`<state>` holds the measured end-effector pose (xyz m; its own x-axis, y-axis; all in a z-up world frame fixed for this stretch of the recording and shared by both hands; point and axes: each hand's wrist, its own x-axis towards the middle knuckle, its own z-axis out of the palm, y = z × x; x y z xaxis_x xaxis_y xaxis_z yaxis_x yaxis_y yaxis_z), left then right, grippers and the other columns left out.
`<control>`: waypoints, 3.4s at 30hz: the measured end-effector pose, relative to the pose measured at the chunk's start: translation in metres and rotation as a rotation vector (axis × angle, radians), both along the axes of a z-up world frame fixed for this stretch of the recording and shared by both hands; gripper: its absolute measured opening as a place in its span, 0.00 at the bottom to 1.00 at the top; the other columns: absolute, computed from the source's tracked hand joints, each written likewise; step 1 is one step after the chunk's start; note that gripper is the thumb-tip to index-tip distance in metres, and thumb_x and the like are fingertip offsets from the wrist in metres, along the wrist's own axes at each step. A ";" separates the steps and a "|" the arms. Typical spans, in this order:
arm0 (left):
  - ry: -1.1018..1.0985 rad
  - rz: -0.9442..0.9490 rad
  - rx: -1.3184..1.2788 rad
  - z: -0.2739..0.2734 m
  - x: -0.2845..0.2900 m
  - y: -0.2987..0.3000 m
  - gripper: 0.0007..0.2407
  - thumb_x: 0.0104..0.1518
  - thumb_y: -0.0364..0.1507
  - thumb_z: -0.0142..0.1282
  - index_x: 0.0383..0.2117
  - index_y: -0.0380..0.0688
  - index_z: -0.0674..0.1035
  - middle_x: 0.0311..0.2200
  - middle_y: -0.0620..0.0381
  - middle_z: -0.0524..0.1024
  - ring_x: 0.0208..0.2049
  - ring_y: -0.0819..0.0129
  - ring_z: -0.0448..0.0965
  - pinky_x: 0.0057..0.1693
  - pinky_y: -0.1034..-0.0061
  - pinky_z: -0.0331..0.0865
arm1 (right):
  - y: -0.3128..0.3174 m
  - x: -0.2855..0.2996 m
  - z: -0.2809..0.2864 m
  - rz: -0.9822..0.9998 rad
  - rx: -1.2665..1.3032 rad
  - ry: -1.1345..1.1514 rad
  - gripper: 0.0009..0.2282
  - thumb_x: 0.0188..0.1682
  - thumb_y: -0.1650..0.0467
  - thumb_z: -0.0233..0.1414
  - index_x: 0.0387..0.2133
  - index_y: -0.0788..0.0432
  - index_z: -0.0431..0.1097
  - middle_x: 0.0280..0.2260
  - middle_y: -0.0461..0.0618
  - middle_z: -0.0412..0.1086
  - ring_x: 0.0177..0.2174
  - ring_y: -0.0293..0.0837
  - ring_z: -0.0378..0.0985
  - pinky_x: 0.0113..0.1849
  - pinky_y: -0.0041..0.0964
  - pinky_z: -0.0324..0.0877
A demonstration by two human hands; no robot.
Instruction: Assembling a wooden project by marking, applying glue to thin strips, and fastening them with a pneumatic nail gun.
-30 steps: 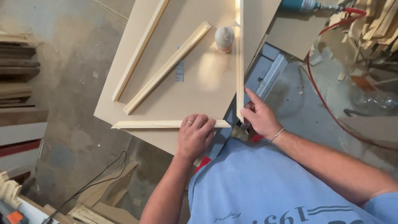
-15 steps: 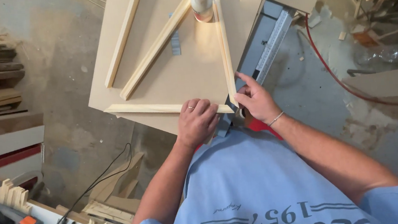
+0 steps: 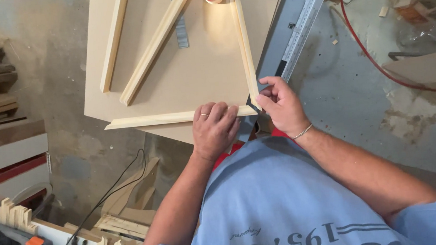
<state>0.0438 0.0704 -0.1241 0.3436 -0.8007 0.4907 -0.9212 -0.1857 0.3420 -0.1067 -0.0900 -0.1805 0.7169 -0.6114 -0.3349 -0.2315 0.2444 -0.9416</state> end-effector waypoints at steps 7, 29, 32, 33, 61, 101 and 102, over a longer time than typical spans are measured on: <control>-0.001 -0.004 -0.001 0.001 0.003 -0.002 0.04 0.53 0.33 0.61 0.33 0.54 0.80 0.31 0.59 0.72 0.34 0.60 0.75 0.43 0.67 0.73 | 0.009 0.003 0.001 -0.042 -0.083 -0.004 0.16 0.52 0.77 0.55 0.53 0.59 0.67 0.30 0.52 0.73 0.24 0.36 0.76 0.26 0.29 0.74; 0.018 0.027 -0.038 -0.003 0.005 -0.004 0.04 0.54 0.31 0.60 0.33 0.53 0.81 0.32 0.59 0.72 0.33 0.60 0.74 0.42 0.68 0.73 | 0.011 0.011 0.020 -0.068 -0.113 0.016 0.11 0.53 0.75 0.56 0.48 0.61 0.67 0.31 0.49 0.72 0.28 0.33 0.74 0.29 0.28 0.72; 0.009 0.029 -0.028 0.000 0.005 -0.004 0.04 0.53 0.31 0.60 0.33 0.54 0.80 0.31 0.59 0.72 0.33 0.61 0.74 0.42 0.68 0.73 | 0.012 0.010 0.011 -0.063 -0.081 0.011 0.11 0.53 0.75 0.56 0.48 0.60 0.67 0.31 0.48 0.71 0.28 0.33 0.74 0.29 0.27 0.73; 0.009 0.029 -0.028 -0.001 0.006 -0.004 0.04 0.53 0.31 0.60 0.33 0.54 0.80 0.31 0.59 0.72 0.33 0.61 0.74 0.42 0.68 0.73 | 0.012 0.010 0.011 -0.063 -0.081 0.011 0.11 0.53 0.75 0.56 0.48 0.60 0.67 0.31 0.48 0.71 0.28 0.33 0.74 0.29 0.27 0.73; 0.006 0.003 0.028 -0.004 0.009 -0.002 0.02 0.57 0.33 0.58 0.33 0.56 0.80 0.32 0.61 0.71 0.35 0.62 0.74 0.46 0.68 0.73 | -0.017 0.018 0.016 0.074 0.105 0.213 0.09 0.52 0.67 0.61 0.35 0.62 0.74 0.24 0.53 0.74 0.23 0.39 0.77 0.23 0.33 0.75; 0.033 -0.004 0.037 -0.011 0.011 0.000 0.03 0.62 0.34 0.55 0.35 0.58 0.81 0.32 0.62 0.72 0.35 0.62 0.74 0.46 0.69 0.74 | -0.023 0.018 0.017 0.157 0.292 0.226 0.09 0.51 0.70 0.61 0.37 0.67 0.74 0.22 0.56 0.74 0.22 0.44 0.80 0.25 0.39 0.80; 0.033 -0.004 0.037 -0.011 0.011 0.000 0.03 0.62 0.34 0.55 0.35 0.58 0.81 0.32 0.62 0.72 0.35 0.62 0.74 0.46 0.69 0.74 | -0.024 0.018 0.017 0.157 0.292 0.226 0.09 0.51 0.70 0.61 0.37 0.67 0.74 0.22 0.56 0.74 0.22 0.44 0.80 0.25 0.39 0.80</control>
<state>0.0546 0.0700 -0.1354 0.3563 -0.8193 0.4492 -0.9101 -0.1955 0.3654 -0.0885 -0.1135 -0.1635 0.6822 -0.3560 -0.6386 -0.4811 0.4391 -0.7588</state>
